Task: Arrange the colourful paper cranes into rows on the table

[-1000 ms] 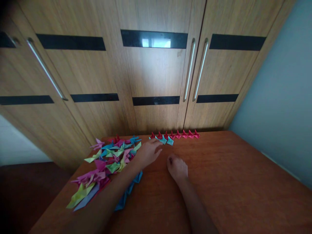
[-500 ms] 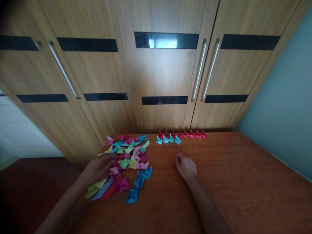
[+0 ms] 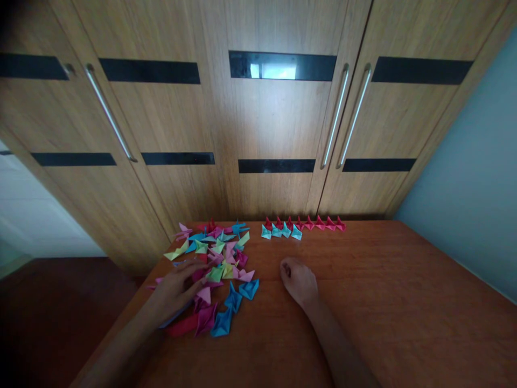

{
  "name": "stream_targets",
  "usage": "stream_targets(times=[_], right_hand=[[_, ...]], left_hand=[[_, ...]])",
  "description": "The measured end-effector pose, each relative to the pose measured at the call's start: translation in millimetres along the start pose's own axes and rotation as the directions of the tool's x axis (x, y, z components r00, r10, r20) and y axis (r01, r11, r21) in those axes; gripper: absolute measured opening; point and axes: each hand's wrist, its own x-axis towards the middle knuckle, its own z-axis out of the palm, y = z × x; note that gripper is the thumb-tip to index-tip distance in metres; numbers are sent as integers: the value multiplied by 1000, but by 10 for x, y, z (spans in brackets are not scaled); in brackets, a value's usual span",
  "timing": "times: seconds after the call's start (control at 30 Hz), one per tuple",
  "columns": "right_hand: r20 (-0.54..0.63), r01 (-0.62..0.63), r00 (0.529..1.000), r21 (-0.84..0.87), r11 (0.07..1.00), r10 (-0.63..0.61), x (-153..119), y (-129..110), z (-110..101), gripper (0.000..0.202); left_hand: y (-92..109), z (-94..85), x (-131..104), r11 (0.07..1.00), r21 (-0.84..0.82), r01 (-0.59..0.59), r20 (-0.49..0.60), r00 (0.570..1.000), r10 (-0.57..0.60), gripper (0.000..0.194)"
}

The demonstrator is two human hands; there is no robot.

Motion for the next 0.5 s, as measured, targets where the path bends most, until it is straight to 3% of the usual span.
stream_targets(times=[0.3,0.4,0.5], right_hand=[[37,190,980,108,976,-194,-81,-484,214,21],[49,279,956,160,947,-290,-110,-638,266,29],[60,371,919,206,906,-390,-141,-677,275,39]], left_hand=[[118,3,-32,992,104,-72,3,997,72,34],[170,19,130,980,174,-94,-43,994,103,30],[258,100,404,961,245,-130,-7,991,136,25]])
